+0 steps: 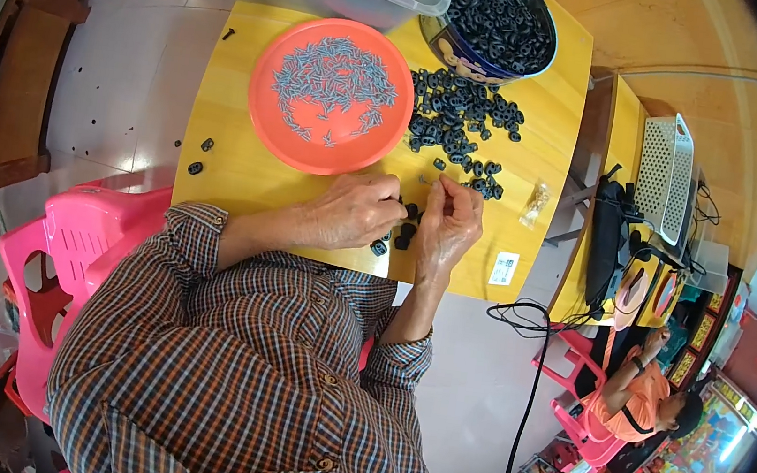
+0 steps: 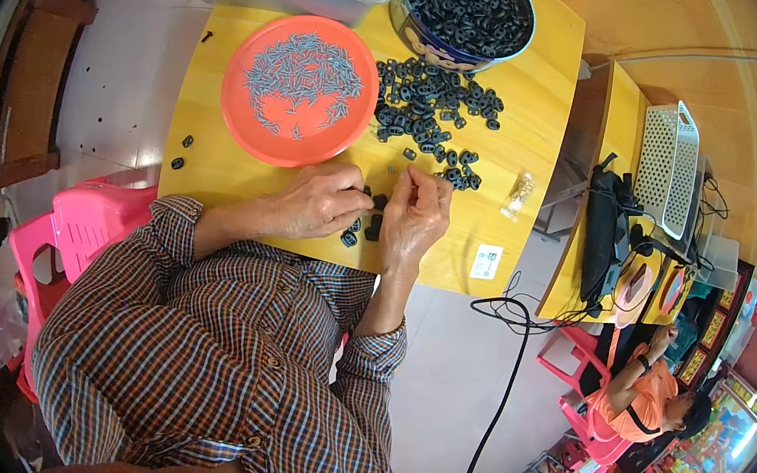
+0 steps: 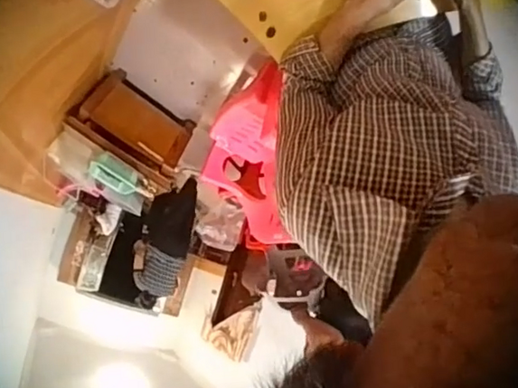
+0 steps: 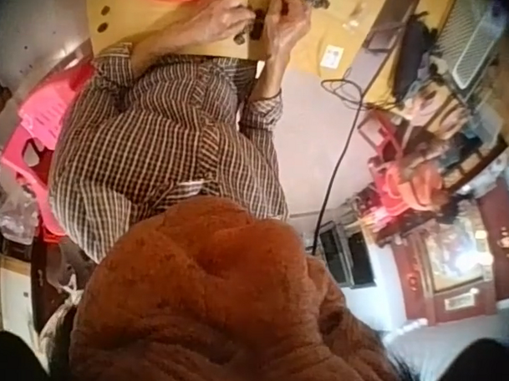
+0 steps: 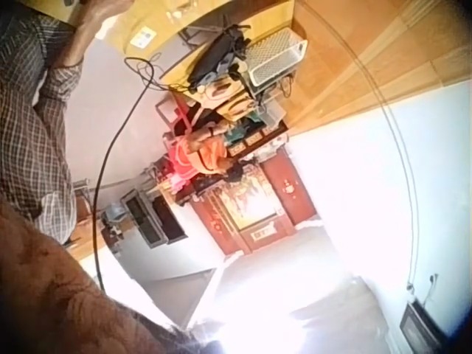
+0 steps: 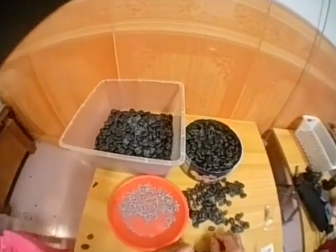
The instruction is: Manually assembling small plastic components by inserting metal pins.
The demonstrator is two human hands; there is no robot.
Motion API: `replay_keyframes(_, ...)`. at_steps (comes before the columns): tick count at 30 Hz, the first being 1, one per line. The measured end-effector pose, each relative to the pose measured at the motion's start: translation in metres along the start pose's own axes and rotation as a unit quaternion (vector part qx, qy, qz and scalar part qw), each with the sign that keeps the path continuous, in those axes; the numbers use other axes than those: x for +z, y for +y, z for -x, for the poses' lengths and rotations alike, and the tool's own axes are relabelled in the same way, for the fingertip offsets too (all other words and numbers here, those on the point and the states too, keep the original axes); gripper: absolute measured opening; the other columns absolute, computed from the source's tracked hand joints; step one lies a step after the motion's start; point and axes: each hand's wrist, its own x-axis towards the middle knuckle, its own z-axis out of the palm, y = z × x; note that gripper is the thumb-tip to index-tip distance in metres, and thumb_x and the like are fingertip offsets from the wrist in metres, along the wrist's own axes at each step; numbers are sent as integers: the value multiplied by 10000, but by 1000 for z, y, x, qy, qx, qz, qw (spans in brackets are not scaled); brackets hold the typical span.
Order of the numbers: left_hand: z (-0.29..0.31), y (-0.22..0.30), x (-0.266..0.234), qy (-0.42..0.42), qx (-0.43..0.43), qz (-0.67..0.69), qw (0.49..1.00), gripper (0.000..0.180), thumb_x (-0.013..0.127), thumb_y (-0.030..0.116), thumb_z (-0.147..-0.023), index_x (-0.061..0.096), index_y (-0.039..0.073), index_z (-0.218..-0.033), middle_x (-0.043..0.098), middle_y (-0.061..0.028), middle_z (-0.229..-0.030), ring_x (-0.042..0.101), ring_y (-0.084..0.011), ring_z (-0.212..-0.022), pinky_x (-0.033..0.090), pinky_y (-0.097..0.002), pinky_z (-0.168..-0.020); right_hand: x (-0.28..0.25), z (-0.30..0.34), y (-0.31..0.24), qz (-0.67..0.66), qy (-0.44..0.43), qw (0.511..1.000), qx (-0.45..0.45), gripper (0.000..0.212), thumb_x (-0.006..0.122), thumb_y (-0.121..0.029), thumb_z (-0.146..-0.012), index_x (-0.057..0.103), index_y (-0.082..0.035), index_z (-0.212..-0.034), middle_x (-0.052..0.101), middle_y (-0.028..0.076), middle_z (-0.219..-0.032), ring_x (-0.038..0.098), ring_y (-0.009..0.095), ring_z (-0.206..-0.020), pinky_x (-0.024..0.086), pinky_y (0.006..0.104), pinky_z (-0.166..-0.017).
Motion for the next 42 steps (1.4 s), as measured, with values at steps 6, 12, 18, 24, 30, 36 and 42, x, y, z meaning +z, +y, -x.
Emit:
replay_keyframes(6, -1, -1, 4, 69, 5, 42, 997, 132, 706, 113, -714, 627, 39, -791, 488, -53, -771, 537, -202, -707, 454, -342, -581, 7, -10, 3, 99, 10, 995, -28, 106, 677, -69, -786, 679, -9, -873, 566, 80, -738, 556, 171, -598, 459, 296, -562)
replay_keyframes(12, -4, -1, 0, 79, 6, 47, 996, 134, 723, 40, -679, 660, 19, -795, 541, -53, -765, 560, -202, -659, 466, -334, -553, 11, -19, -8, 143, -9, 989, -29, 115, 697, -116, -768, 684, -35, -849, 574, 83, -759, 585, 223, -631, 476, 337, -586)
replay_keyframes(18, -4, -2, 1, 73, 12, 51, 996, 147, 725, 42, -681, 660, 16, -810, 545, -57, -771, 562, -206, -665, 469, -332, -562, 11, -25, -9, 230, -48, 968, -85, 112, 634, -107, -803, 634, -25, -880, 585, 117, -865, 597, 322, -719, 490, 392, -625)
replay_keyframes(24, -6, -1, 0, 102, 0, 104, 989, 154, 701, 16, -712, 644, 19, -854, 553, -64, -752, 547, -202, -614, 454, -320, -531, 8, -20, 5, -9, -24, 999, 22, 182, 579, -168, -906, 581, 4, -848, 589, 49, -753, 507, 148, -576, 424, 280, -531)
replay_keyframes(30, -10, 1, -6, 91, -154, 252, 951, 117, 614, 0, -811, 621, 18, -926, 553, -53, -737, 555, -110, -633, 455, -275, -553, -21, -4, -19, -403, -91, 861, 296, 138, 562, -142, -925, 593, -19, -868, 581, 35, -741, 425, 70, -553, 347, 200, -504)
replay_keyframes(36, -10, 6, -8, 63, -241, 377, 892, 127, 572, 68, -892, 590, -7, -992, 591, -30, -742, 598, -74, -611, 486, -214, -521, -20, 18, -27, -416, -108, 850, 304, 138, 579, -126, -914, 599, 5, -878, 588, 28, -729, 448, 70, -570, 368, 194, -538)
replay_keyframes(42, -10, 4, -12, -14, -331, 489, 807, 148, 548, 127, -928, 583, -5, -986, 605, -23, -712, 587, -61, -578, 481, -207, -488, -16, 28, -35, -412, -97, 863, 276, 112, 606, -96, -891, 613, 14, -869, 598, 44, -741, 460, 78, -571, 377, 210, -545)
